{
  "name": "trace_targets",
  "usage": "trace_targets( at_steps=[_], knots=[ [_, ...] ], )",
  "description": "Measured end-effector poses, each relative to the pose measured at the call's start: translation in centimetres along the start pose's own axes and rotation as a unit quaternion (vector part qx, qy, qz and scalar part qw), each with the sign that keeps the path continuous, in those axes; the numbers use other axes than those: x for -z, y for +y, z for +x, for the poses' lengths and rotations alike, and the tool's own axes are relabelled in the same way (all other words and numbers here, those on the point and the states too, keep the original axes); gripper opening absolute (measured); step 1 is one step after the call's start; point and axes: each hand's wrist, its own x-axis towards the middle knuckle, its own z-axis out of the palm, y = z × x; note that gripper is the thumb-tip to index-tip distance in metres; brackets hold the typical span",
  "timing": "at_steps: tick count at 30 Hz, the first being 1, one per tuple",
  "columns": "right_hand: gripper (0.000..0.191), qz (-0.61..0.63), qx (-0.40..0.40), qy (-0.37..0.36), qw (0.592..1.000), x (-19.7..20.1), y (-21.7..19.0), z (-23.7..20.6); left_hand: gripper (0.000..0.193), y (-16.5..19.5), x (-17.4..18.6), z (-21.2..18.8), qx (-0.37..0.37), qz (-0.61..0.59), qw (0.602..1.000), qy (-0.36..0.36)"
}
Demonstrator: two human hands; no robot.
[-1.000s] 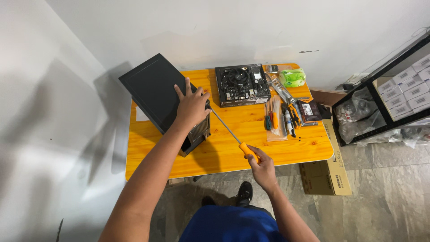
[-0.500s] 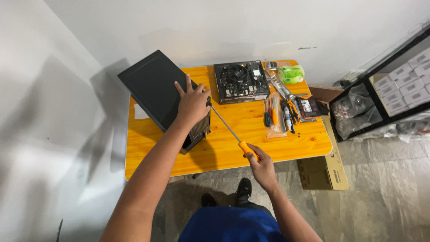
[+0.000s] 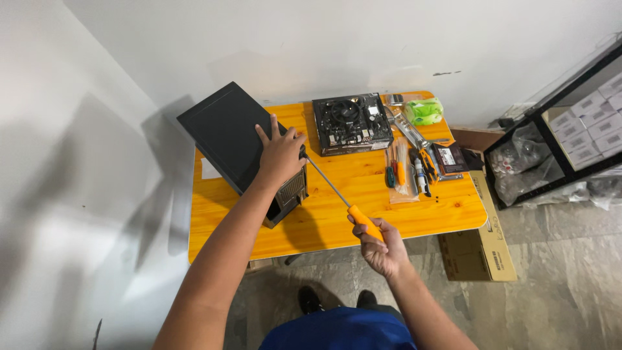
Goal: The person removes the side panel of a computer case using a screwdriver, places the panel in a box, and then installs a power supply unit into the case. They secure the power supply with screws and organize the cables inside the case.
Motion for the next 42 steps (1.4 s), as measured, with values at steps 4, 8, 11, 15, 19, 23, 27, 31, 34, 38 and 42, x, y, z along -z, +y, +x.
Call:
trace_targets(
  at_steps=[4,8,11,15,19,23,27,31,34,38,42],
  knots=[
    [0.042,-0.138,0.019,0.027,0.990,-0.9,0.3,0.0,0.066,0.5,0.2,0.3,0.007,-0.009,1.000,-0.001],
    [0.038,-0.447,0.107,0.179,0.870,-2.9,1.4,-0.9,0.058,1.3,0.1,0.6,0.019,0.003,1.000,-0.024],
    [0.037,-0.553,0.113,0.217,0.796,-4.1,2.3,-1.0,0.058,1.8,0.1,0.8,0.029,0.007,0.999,-0.024],
    [0.035,-0.548,0.103,0.215,0.802,-4.2,1.4,-1.4,0.057,2.8,0.0,1.2,0.040,0.006,0.999,-0.028],
    [0.037,-0.150,-0.085,0.040,0.984,-3.5,-2.4,-1.9,0.055,3.5,-0.4,1.5,0.059,0.015,0.998,-0.035],
    [0.037,-0.528,0.071,0.160,0.831,-2.3,-3.6,-1.2,0.057,4.1,-0.8,2.0,0.066,0.032,0.997,-0.032],
    [0.035,-0.738,0.243,0.201,0.597,-1.7,-3.7,-0.8,0.059,4.5,-1.3,2.9,0.089,0.035,0.995,-0.035],
    [0.033,-0.761,0.293,0.188,0.547,-1.9,-4.4,-1.4,0.062,5.0,-1.3,3.5,0.087,0.042,0.995,-0.030],
    [0.032,-0.720,0.266,0.182,0.615,-2.4,-5.4,-1.9,0.051,5.3,-0.8,3.6,0.098,0.048,0.993,-0.045],
    [0.031,-0.677,0.204,0.188,0.681,-3.2,-5.9,-1.6,0.028,5.3,-0.2,3.3,0.076,0.026,0.996,-0.038],
    [0.029,-0.828,0.272,0.233,0.431,-3.0,-4.4,-1.3,0.023,4.6,-0.3,2.8,0.037,0.018,0.998,-0.037]
  ],
)
